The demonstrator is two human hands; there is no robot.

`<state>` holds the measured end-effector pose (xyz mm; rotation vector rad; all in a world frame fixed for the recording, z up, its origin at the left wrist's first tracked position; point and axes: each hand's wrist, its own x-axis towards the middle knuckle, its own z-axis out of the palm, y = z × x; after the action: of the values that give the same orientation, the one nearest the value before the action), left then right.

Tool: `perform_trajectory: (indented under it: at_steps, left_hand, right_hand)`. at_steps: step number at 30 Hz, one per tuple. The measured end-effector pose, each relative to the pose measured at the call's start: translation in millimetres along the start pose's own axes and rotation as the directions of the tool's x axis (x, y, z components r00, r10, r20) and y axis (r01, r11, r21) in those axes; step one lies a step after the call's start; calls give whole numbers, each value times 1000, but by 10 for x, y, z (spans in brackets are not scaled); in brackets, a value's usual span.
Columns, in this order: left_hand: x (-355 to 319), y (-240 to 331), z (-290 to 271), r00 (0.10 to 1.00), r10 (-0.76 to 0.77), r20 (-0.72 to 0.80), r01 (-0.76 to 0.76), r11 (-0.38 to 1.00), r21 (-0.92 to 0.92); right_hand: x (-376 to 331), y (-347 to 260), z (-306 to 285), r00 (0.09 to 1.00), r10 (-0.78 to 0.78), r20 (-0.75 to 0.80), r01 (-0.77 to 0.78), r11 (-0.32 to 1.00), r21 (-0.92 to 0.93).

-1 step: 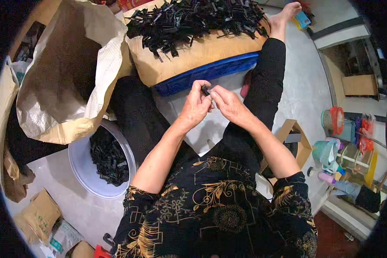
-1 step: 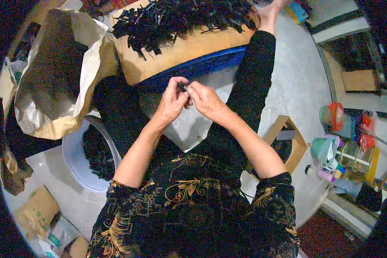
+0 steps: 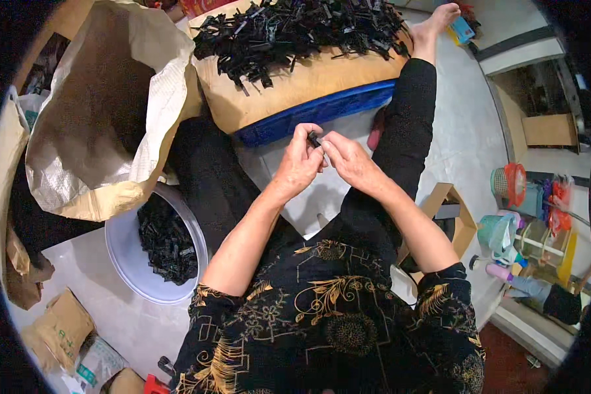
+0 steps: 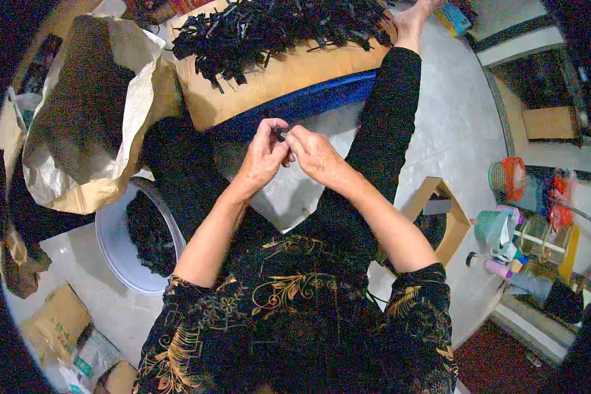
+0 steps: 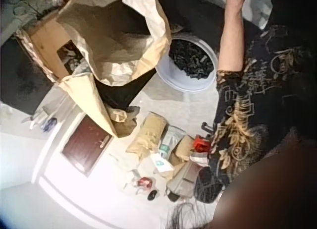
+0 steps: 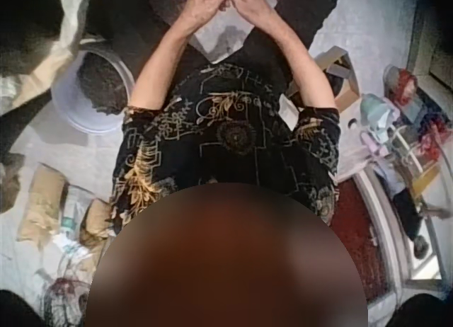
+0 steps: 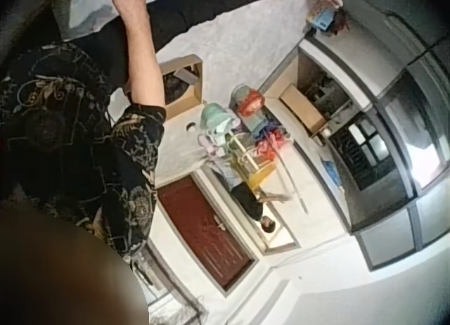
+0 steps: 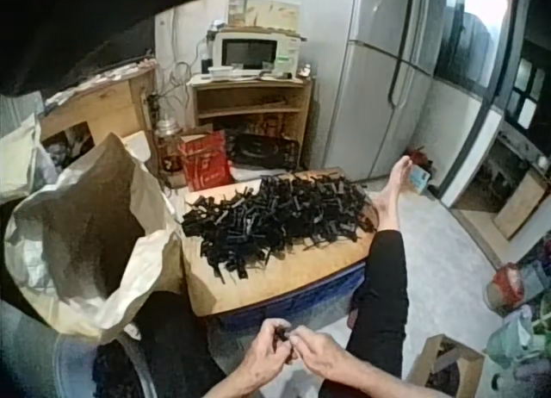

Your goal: The person is sorting small black plastic components and placing them into a white plastic bag.

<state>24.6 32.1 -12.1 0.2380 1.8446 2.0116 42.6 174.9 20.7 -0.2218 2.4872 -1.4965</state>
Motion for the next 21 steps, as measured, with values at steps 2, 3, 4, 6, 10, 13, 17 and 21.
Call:
perform_trajectory:
  at_steps: [2, 3, 4, 6, 10, 13, 17, 21]
  left_hand:
    - [-1, -28, 4, 1000, 24, 12, -24, 1000, 15]
    - [-3, -27, 10, 1000, 21, 15, -21, 1000, 17]
    - [-6, -28, 14, 1000, 7, 7, -7, 999, 47]
    - [-13, 2, 24, 1000, -12, 1, 12, 997, 79]
    - [-29, 20, 45, 999, -36, -31, 40, 986, 162]
    - [-8, -27, 50, 997, -1, -76, 19, 971, 240]
    - [60, -133, 7, 981, 154, -122, -83, 888, 452]
    - [49, -64, 4, 990, 83, -110, -36, 928, 371]
  right_hand:
    - [-8, -6, 6, 1000, 6, 8, -6, 1000, 20]
    - [-7, 17, 12, 1000, 8, 5, -8, 1000, 22]
    - [-5, 54, 26, 1000, -20, -14, 20, 1000, -24]
    - [-11, 91, 33, 998, -44, -33, 42, 997, -67]
    - [-10, 140, 53, 998, -47, -30, 46, 998, -34]
    - [21, 214, 127, 996, -61, -60, 60, 998, -32]
    - [111, 323, 271, 987, -35, -156, 38, 999, 19]
    - [103, 346, 308, 979, -47, -199, 55, 998, 33]
